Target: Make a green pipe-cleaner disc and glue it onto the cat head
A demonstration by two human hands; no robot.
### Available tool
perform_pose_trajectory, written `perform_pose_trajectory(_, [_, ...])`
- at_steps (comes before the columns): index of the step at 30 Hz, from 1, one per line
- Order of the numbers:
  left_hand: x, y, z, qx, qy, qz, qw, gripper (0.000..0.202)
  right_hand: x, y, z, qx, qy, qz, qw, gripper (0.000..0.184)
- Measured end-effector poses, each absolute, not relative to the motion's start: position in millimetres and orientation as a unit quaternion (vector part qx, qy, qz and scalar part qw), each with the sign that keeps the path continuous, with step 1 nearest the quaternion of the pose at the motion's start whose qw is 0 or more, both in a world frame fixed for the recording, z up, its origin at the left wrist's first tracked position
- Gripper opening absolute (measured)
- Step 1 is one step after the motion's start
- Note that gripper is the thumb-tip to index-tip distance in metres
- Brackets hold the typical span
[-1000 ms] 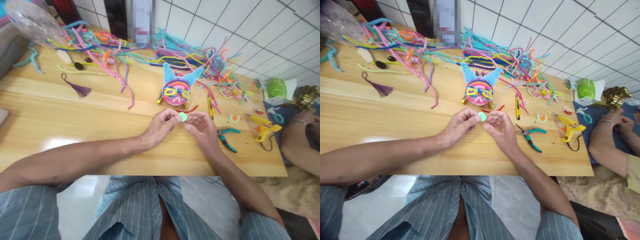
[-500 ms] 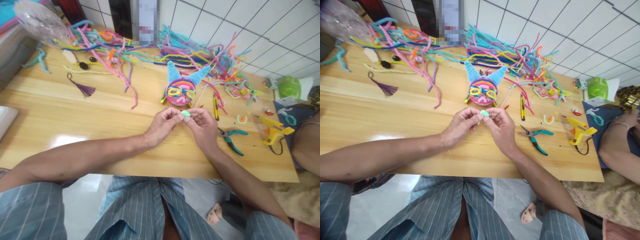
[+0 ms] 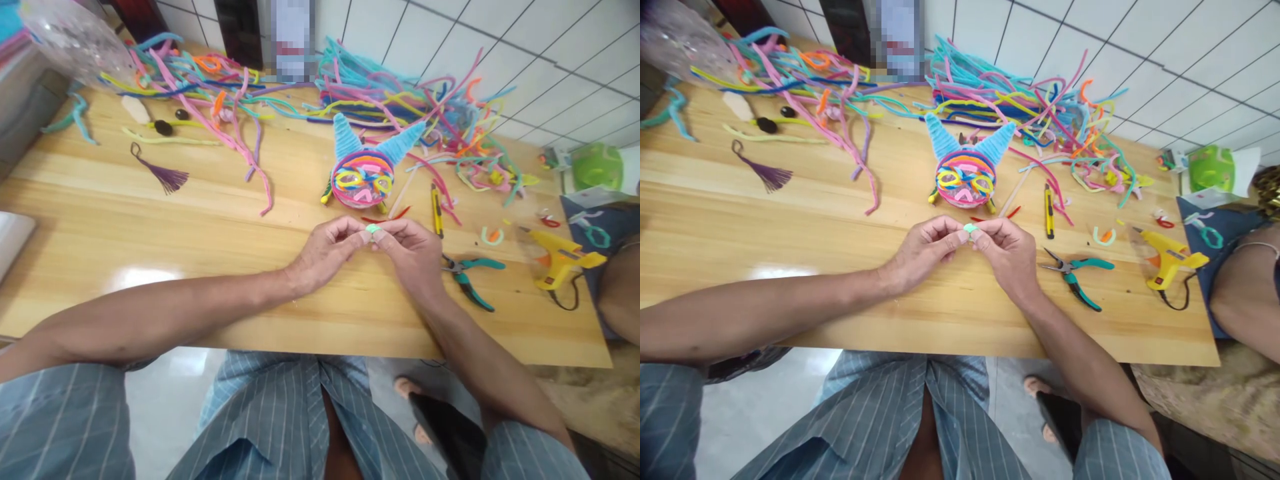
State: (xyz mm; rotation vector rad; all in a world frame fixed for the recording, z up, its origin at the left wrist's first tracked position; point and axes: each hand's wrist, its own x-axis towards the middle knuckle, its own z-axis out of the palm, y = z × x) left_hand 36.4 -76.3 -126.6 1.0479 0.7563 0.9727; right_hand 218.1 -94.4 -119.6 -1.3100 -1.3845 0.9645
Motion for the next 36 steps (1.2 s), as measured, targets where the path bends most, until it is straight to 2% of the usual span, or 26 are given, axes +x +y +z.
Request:
perform_pose_trajectory(4, [36.3,-76.5,-127.5,0.477,0.335,0.435,0.687,0.039,216.5,-98.8,-116.2,-0.536,-0.597,0.366,0.471,0.016])
perform_pose_trajectory(12, [35.0,-74.9,-130.4,0.454,0.325,0.423,0.714,0.039,222.6,-104.5,-118.1,-0.539,-0.647,0.31,0.442,0.008])
perform_pose_trajectory(20, [32.9,-73.3,-127.5,0.433,0.324,0.395,0.742,0.035,224.6,-107.0,-114.9,-0.544,-0.678,0.256,0.423,0.008])
perform_pose_trajectory(26, [31.4,-69.1,-127.6,0.408,0.316,0.368,0.774,0.033,227.1,-105.6,-117.1,-0.537,-0.671,0.275,0.432,0.03])
perform_pose_trajectory(32, [29.0,-63.6,-124.1,0.384,0.294,0.328,0.811,0.026,229.3,-107.0,-113.9,-0.54,-0.693,0.229,0.419,0.024])
perform_pose_trajectory(36, [27.5,-61.4,-120.7,0.396,0.284,0.309,0.817,0.028,232.6,-106.9,-114.3,-0.533,-0.681,0.285,0.414,0.024])
